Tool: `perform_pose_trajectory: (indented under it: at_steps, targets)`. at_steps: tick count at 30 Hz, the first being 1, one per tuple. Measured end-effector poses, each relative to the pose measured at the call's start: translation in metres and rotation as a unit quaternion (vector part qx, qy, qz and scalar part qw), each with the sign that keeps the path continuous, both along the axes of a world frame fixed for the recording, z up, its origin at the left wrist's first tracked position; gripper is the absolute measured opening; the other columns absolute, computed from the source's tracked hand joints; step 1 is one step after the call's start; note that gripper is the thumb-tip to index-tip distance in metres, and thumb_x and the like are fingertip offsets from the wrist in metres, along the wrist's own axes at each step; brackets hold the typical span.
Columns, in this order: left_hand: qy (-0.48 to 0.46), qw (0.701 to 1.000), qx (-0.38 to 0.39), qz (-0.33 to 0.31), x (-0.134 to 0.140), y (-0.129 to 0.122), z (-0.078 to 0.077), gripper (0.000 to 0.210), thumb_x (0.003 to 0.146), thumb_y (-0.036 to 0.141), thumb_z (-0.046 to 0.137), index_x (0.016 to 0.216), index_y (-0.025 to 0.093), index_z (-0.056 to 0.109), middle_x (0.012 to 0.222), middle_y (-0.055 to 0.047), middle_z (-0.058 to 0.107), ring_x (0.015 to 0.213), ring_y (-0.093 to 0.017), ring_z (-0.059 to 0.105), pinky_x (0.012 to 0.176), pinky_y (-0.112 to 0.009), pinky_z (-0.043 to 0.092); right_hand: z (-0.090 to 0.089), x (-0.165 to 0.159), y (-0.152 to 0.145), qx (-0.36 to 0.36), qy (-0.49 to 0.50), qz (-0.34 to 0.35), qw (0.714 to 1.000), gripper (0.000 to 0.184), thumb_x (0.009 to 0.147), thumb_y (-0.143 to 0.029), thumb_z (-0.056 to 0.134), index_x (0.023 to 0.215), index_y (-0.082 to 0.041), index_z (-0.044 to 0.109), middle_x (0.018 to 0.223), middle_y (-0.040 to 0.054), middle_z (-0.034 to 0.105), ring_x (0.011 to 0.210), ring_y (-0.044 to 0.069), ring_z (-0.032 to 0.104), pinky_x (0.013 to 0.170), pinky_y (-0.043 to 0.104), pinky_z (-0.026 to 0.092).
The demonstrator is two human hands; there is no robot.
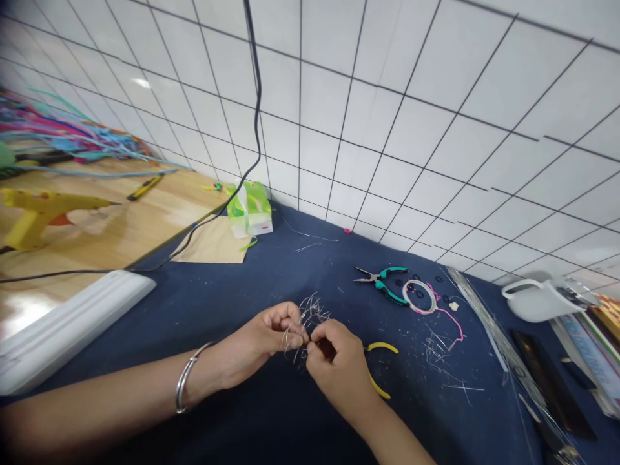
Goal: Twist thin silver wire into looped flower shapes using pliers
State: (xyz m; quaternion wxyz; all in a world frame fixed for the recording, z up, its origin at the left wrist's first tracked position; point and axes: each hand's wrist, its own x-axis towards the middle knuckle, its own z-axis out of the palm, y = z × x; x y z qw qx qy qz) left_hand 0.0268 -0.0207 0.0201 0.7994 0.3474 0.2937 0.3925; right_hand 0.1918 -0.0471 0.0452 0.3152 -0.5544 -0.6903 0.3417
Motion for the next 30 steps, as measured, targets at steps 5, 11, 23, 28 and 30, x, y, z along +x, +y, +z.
perform_pose_trajectory:
  at_steps: [5, 11, 23, 28, 30]
  targets:
    - [0.009, 1.0, 0.016, 0.01, -0.0002, 0.002, -0.0023, 0.02, 0.069, 0.015, 0.071, 0.078, 0.014, 0.054, 0.071, 0.0, 0.062, 0.065, -0.01, 0.053, 0.063, -0.022, 0.037, -0.0007, 0.0013, 0.002, -0.103, 0.094, -0.016, 0.99, 0.008, 0.076, -0.022, 0.051, 0.069, -0.018, 0.051, 0.058, -0.0049, 0.041, 0.052, 0.008, 0.036, 0.049, 0.02, 0.031]
    - [0.013, 1.0, 0.026, 0.002, 0.0003, 0.0011, -0.0022, 0.02, 0.07, 0.015, 0.07, 0.081, 0.014, 0.054, 0.074, -0.001, 0.061, 0.068, -0.01, 0.054, 0.065, -0.022, 0.038, -0.0052, 0.0035, 0.001, -0.098, 0.104, -0.027, 0.989, 0.009, 0.075, -0.023, 0.054, 0.069, -0.017, 0.054, 0.058, -0.0047, 0.043, 0.053, 0.008, 0.037, 0.049, 0.019, 0.032]
    - [0.019, 0.996, 0.084, 0.009, 0.0035, -0.0019, -0.0007, 0.014, 0.076, 0.015, 0.064, 0.085, 0.015, 0.053, 0.076, -0.001, 0.059, 0.067, -0.011, 0.055, 0.067, -0.027, 0.042, -0.0056, 0.0039, 0.0022, -0.115, 0.116, -0.03, 0.986, 0.009, 0.075, -0.02, 0.054, 0.067, -0.017, 0.056, 0.059, -0.0041, 0.048, 0.054, 0.008, 0.04, 0.051, 0.019, 0.033]
    - [0.038, 0.994, 0.098, 0.014, 0.0031, -0.0018, -0.0004, 0.018, 0.073, 0.012, 0.066, 0.084, 0.015, 0.052, 0.077, 0.0, 0.058, 0.068, -0.01, 0.053, 0.066, -0.024, 0.042, -0.0071, 0.0041, 0.0017, -0.145, 0.152, -0.021, 0.977, 0.009, 0.076, -0.022, 0.055, 0.068, -0.016, 0.057, 0.059, -0.0048, 0.045, 0.055, 0.008, 0.038, 0.051, 0.019, 0.031]
    - [0.045, 0.994, 0.099, 0.01, 0.003, -0.0016, -0.0003, 0.019, 0.072, 0.012, 0.067, 0.083, 0.015, 0.053, 0.078, 0.0, 0.058, 0.068, -0.009, 0.053, 0.066, -0.023, 0.042, -0.0069, 0.0041, 0.0016, -0.153, 0.165, -0.017, 0.974, 0.009, 0.075, -0.022, 0.055, 0.068, -0.017, 0.057, 0.059, -0.0048, 0.045, 0.055, 0.008, 0.038, 0.051, 0.019, 0.031]
